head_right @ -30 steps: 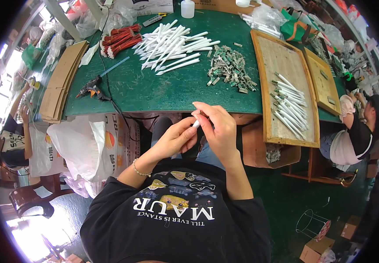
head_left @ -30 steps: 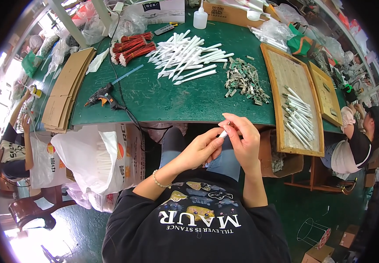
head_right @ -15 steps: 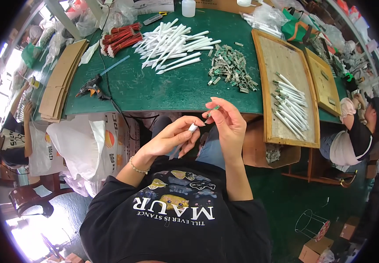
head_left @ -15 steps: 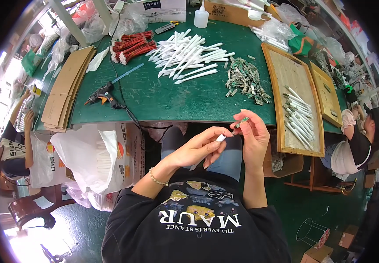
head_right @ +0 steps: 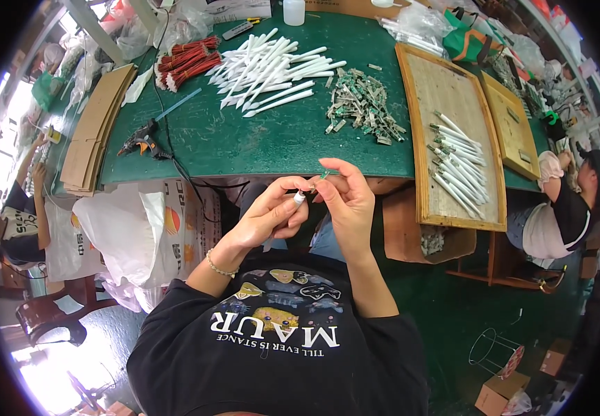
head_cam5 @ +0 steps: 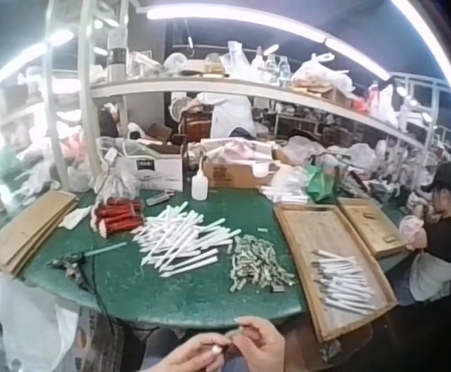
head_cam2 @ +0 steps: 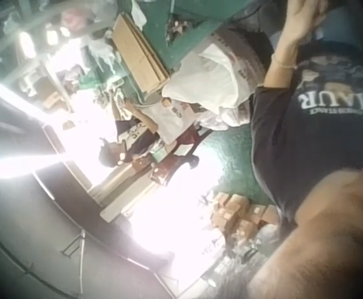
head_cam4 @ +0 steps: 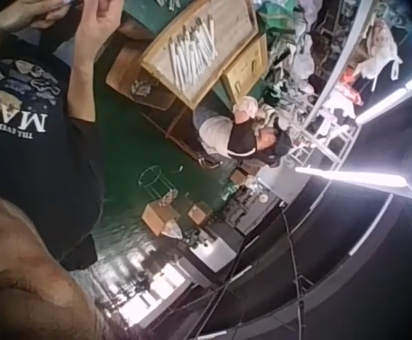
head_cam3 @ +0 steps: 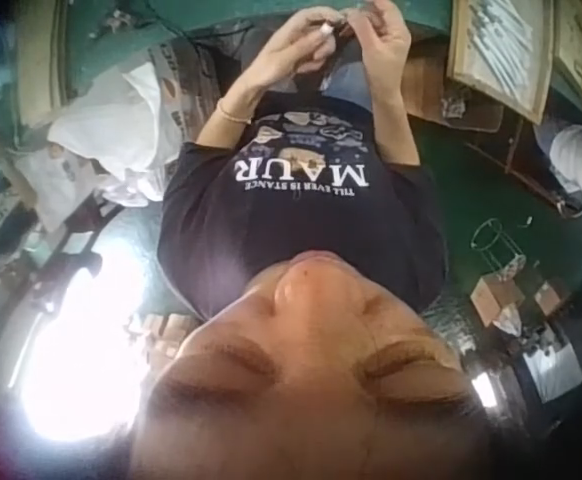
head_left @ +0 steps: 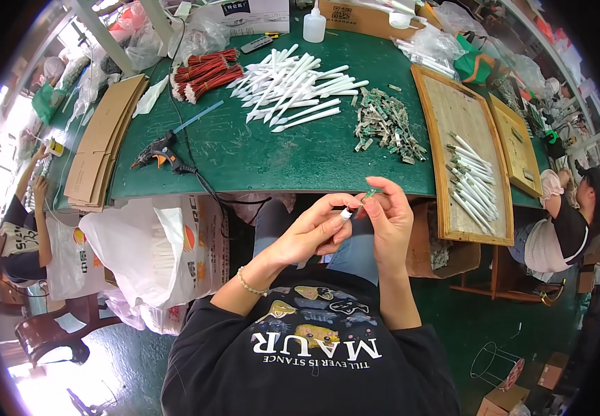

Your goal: Assembling small electronic components by sliding white protective sleeves onto component leads at a factory workstation.

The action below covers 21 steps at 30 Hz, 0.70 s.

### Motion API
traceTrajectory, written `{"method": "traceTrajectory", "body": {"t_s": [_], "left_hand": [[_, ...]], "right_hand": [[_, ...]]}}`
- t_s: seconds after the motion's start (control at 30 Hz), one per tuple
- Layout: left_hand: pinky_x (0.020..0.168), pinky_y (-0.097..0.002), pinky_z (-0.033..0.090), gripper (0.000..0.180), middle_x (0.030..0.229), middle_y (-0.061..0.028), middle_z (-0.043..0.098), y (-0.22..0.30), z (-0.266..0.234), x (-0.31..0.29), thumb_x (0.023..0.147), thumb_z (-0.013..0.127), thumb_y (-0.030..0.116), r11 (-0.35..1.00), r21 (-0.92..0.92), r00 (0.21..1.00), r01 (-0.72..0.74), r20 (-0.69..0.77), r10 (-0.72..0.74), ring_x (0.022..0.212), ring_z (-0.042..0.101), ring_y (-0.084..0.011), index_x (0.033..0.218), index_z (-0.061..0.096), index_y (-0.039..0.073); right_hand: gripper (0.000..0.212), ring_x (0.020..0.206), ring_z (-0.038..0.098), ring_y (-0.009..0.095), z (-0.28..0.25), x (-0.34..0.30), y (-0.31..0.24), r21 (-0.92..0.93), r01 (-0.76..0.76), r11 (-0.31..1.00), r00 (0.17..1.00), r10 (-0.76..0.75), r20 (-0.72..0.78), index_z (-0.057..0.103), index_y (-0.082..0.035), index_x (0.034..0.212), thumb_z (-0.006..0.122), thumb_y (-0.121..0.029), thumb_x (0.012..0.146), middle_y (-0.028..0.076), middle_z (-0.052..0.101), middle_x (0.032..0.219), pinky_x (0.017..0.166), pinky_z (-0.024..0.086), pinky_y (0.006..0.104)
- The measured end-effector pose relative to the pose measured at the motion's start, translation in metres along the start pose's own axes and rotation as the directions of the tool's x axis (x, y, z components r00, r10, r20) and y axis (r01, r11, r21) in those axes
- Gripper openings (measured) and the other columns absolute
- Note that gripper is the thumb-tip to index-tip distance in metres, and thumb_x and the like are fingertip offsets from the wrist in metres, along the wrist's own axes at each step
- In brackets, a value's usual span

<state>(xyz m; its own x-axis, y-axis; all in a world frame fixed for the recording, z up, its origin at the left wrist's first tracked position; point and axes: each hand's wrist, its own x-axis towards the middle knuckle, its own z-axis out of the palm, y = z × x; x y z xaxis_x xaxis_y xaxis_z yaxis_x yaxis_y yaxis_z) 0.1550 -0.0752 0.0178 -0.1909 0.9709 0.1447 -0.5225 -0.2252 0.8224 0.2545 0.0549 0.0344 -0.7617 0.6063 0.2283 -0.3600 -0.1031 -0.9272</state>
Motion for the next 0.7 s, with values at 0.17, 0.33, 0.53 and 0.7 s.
{"method": "traceTrajectory", "body": {"t_s": [0.17, 0.33, 0.53, 0.7], "left_hand": [[0.039, -0.0175, 0.02, 0.024, 0.072, -0.0022, 0.04, -0.001, 0.002, 0.0, 0.099, 0.039, 0.023, 0.994, -0.109, 0.999, -0.025, 0.018, 0.027, 0.047, 0.025, -0.0044, 0.123, 0.039, 0.017], [0.039, -0.0168, 0.018, 0.019, 0.07, -0.0011, 0.04, -0.005, 0.001, -0.004, 0.1, 0.04, 0.022, 0.976, -0.217, 0.999, 0.015, 0.034, -0.007, 0.046, 0.022, -0.0032, 0.118, 0.038, 0.017], [0.038, -0.0171, 0.016, 0.019, 0.07, -0.001, 0.039, -0.009, 0.002, -0.006, 0.098, 0.043, 0.024, 0.937, -0.343, 0.997, 0.06, 0.068, -0.039, 0.045, 0.021, -0.0029, 0.116, 0.037, 0.019], [0.036, -0.0167, 0.015, 0.02, 0.068, -0.0004, 0.037, -0.01, 0.004, -0.007, 0.097, 0.046, 0.026, 0.906, -0.414, 0.995, 0.085, 0.089, -0.052, 0.043, 0.02, -0.0022, 0.115, 0.037, 0.02]], "right_hand": [[0.023, 0.079, 0.06, 0.007, 0.003, -0.003, 0.0, -0.001, 0.01, 1.0, 1.0, -0.01, 0.013, 0.056, 0.002, 0.11, 0.061, -0.003, 0.087, 0.007, 0.066, 0.088, 0.07, 0.046, 0.0188], [0.022, 0.08, 0.06, 0.007, 0.007, -0.004, -0.004, -0.071, 0.018, 0.997, 0.999, -0.015, 0.031, 0.058, 0.002, 0.106, 0.063, -0.002, 0.086, 0.006, 0.066, 0.086, 0.072, 0.046, 0.0184], [0.021, 0.075, 0.059, 0.006, 0.007, -0.006, -0.005, -0.142, 0.057, 0.988, 0.997, -0.05, 0.051, 0.059, 0.001, 0.105, 0.064, -0.001, 0.084, 0.004, 0.065, 0.084, 0.068, 0.045, 0.017], [0.018, 0.074, 0.058, 0.007, 0.006, -0.006, -0.001, -0.132, 0.092, 0.987, 0.992, -0.08, 0.1, 0.058, 0.001, 0.101, 0.064, -0.001, 0.084, 0.003, 0.062, 0.082, 0.067, 0.046, 0.0179]]}}
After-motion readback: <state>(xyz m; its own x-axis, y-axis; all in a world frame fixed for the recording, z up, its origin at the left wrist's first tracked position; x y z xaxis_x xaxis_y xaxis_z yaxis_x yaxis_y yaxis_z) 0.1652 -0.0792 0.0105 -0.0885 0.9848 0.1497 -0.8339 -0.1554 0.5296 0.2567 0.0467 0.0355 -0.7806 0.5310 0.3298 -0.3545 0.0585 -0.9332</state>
